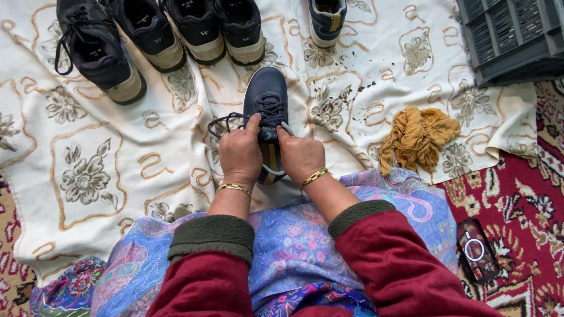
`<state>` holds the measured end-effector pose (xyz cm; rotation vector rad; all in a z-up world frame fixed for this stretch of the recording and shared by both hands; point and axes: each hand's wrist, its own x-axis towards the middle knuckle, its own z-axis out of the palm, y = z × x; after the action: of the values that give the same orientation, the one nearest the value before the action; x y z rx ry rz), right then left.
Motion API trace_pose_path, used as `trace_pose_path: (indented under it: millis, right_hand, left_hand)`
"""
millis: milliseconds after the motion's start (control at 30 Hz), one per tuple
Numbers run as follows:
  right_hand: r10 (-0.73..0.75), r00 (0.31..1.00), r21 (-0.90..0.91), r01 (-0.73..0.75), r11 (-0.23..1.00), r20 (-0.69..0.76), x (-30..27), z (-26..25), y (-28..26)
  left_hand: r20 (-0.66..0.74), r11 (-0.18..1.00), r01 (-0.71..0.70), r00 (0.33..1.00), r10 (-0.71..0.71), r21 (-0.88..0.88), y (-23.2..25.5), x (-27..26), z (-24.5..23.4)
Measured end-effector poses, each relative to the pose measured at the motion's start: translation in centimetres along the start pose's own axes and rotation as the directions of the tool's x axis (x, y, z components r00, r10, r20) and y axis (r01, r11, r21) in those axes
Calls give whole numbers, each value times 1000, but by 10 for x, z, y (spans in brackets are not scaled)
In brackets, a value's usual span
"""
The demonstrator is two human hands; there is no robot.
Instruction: The person sits on a rug and laces a single dark blue sneaker. They thread the laces through the eyelets, pull them tight, and tie a knot, repeating the process to secure the shoe.
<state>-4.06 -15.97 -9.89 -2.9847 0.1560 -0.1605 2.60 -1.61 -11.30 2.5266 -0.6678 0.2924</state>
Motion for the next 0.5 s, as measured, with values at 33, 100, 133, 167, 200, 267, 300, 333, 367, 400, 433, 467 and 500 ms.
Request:
trace_pose_path:
  millis: [33,100,133,167,200,267,300,333,367,400,433,467,500]
  right_hand:
    - [-2,1000,16,2,1000,-2,1,1,0]
    - [-7,1000,48,8,999,-6,2,2,1]
    - [-4,1000,45,4,999,-6,1,3,0]
    - [-1,1000,40,2,999,-8,2,3,0]
    - [1,1000,35,-1,999,-10,2,3,-1]
    - [22,1000,61,-21,998,-14,2,4,-1]
    - [31,999,74,-29,997,-17,2,4,-1]
    - [30,999,76,-27,997,-30,1,4,-2]
    - [29,999,76,-25,997,-45,1,4,-2]
    - [28,998,77,-23,997,-59,1,4,-1]
    - [22,998,82,-17,997,-58,0,4,-1]
    - [16,998,87,-12,996,-56,0,4,0]
    - [8,998,94,-3,996,-55,0,5,1]
  left_hand:
    - [7,1000,10,1000,-10,13,-2,2,3]
    - [6,1000,26,1000,-26,10,-4,3,8]
    - [-2,999,32,999,-32,-7,-5,3,9]
    - [-13,999,37,999,-38,-24,-5,4,10]
    - [-23,999,40,999,-41,-29,-5,5,11]
    - [-41,998,45,998,-46,-38,-4,5,9]
    - [-34,998,41,998,-43,-53,-4,6,7]
    - [-28,997,37,999,-39,-67,-3,7,5]
    - [-23,996,32,999,-34,-82,-2,9,2]
    - [4,996,49,999,-49,-76,0,11,0]
    - [35,995,67,997,-65,-68,2,12,-3]
    - [65,995,85,995,-81,-59,5,12,-6]
    - [115,994,103,988,-99,-31,6,13,-10]
